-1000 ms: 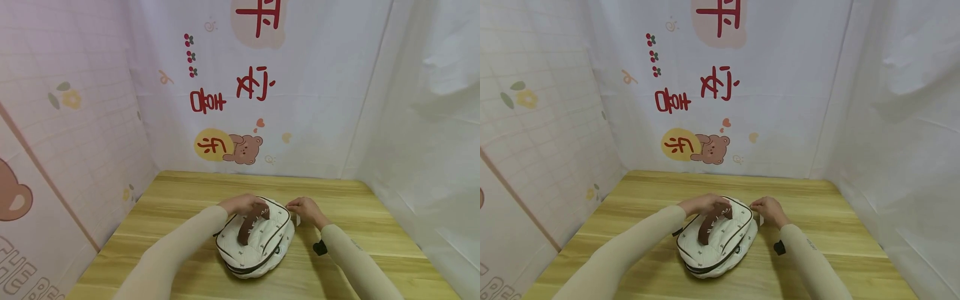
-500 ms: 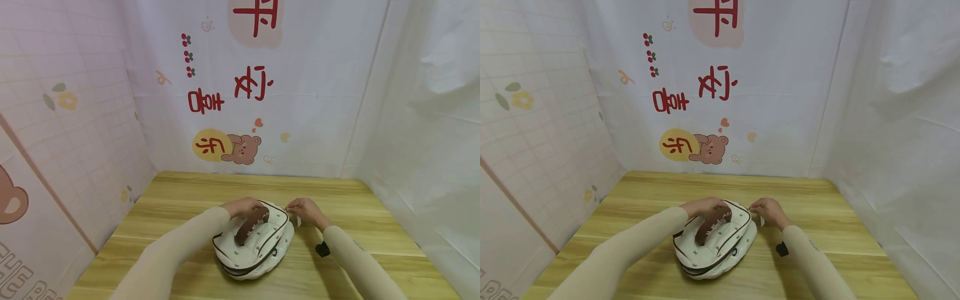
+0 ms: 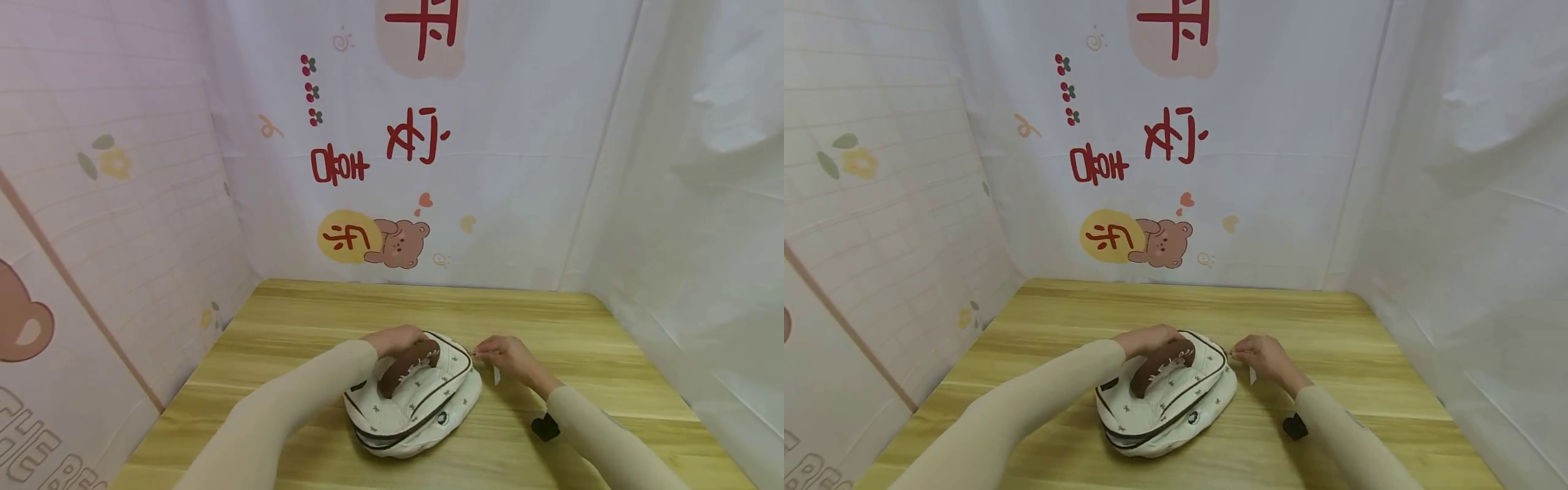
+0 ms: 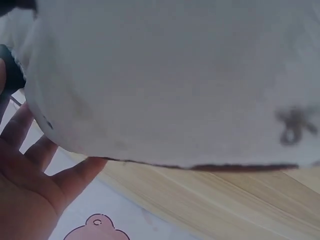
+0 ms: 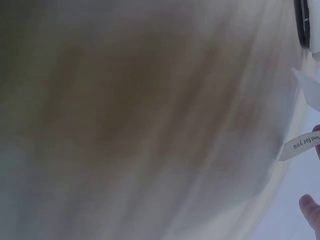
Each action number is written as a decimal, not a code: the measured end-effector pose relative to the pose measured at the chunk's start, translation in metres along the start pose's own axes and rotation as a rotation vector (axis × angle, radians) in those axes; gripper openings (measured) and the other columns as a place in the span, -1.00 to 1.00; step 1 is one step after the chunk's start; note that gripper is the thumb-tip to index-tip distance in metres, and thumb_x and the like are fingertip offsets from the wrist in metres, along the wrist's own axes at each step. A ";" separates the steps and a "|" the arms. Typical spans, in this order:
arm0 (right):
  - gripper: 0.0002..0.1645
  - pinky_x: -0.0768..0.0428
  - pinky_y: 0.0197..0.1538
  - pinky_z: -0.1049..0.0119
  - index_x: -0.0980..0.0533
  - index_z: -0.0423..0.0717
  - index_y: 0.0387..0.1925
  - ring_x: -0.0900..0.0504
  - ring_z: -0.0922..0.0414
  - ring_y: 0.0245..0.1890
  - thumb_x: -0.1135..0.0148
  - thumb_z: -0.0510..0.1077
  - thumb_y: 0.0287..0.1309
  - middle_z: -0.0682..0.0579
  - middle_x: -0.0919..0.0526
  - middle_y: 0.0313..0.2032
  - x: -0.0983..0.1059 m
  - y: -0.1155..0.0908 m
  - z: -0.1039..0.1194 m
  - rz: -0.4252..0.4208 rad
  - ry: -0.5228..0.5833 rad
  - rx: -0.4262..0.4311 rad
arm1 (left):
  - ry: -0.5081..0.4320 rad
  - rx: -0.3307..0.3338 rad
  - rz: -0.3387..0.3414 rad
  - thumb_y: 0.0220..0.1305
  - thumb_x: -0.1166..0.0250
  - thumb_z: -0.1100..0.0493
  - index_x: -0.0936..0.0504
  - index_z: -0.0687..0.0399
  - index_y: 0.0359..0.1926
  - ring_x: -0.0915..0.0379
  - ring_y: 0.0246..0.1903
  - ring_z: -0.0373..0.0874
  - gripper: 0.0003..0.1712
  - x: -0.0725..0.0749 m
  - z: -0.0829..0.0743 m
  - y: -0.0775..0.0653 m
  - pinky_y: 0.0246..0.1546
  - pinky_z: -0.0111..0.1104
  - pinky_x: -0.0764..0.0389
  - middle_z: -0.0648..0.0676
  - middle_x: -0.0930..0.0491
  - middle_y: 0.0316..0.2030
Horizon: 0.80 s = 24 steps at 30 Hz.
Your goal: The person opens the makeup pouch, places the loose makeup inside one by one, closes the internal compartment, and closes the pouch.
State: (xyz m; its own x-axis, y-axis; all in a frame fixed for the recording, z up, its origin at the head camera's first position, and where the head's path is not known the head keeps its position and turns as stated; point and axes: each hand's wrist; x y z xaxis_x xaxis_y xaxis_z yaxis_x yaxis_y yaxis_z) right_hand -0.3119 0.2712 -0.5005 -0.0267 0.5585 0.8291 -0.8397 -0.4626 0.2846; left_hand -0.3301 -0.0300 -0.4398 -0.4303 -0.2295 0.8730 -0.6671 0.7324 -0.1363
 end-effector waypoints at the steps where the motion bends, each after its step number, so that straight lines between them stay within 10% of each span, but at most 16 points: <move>1: -0.79 -0.63 -0.09 0.07 -0.75 -0.13 -0.17 -0.67 -0.06 -0.10 -0.29 -0.13 0.30 -0.01 -0.72 -0.14 0.000 -0.003 0.000 0.009 -0.001 0.006 | -0.002 0.008 -0.002 0.36 -0.31 0.16 -0.71 -0.01 -0.05 -0.49 -0.12 -0.27 -0.82 0.000 -0.001 0.000 -0.05 -0.41 -0.50 -0.09 -0.62 -0.15; 13: -0.86 -0.62 -0.14 0.00 -0.75 -0.17 -0.24 -0.70 0.04 -0.22 -0.37 -0.22 0.19 0.02 -0.74 -0.22 0.003 -0.014 0.010 -0.085 -0.072 0.143 | -0.048 0.067 -0.054 0.38 -0.27 0.14 -0.73 -0.01 -0.19 -0.51 -0.26 -0.25 -0.89 0.005 -0.005 -0.006 -0.19 -0.38 -0.54 -0.09 -0.65 -0.24; 24: -0.86 -0.63 -0.22 0.07 -0.76 -0.02 -0.24 -0.69 0.09 -0.32 -0.36 -0.11 0.22 0.07 -0.74 -0.25 -0.004 0.023 0.025 -0.118 -0.160 -0.006 | 0.143 0.186 -0.190 0.40 -0.24 0.14 -0.72 -0.07 -0.01 -0.56 -0.20 -0.16 -0.79 0.012 -0.018 -0.028 -0.23 -0.29 -0.55 -0.04 -0.68 -0.13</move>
State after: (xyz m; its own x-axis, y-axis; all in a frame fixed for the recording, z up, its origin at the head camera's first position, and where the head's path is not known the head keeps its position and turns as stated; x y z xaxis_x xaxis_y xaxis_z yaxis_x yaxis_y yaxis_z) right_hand -0.3172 0.2410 -0.4852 0.1580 0.4922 0.8561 -0.8351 -0.3961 0.3818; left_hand -0.3056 -0.0421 -0.4170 -0.2054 -0.2488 0.9465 -0.8330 0.5521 -0.0356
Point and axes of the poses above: each hand's wrist, its own y-axis towards the middle knuckle, its own x-axis out of the back of the hand, z = x × y
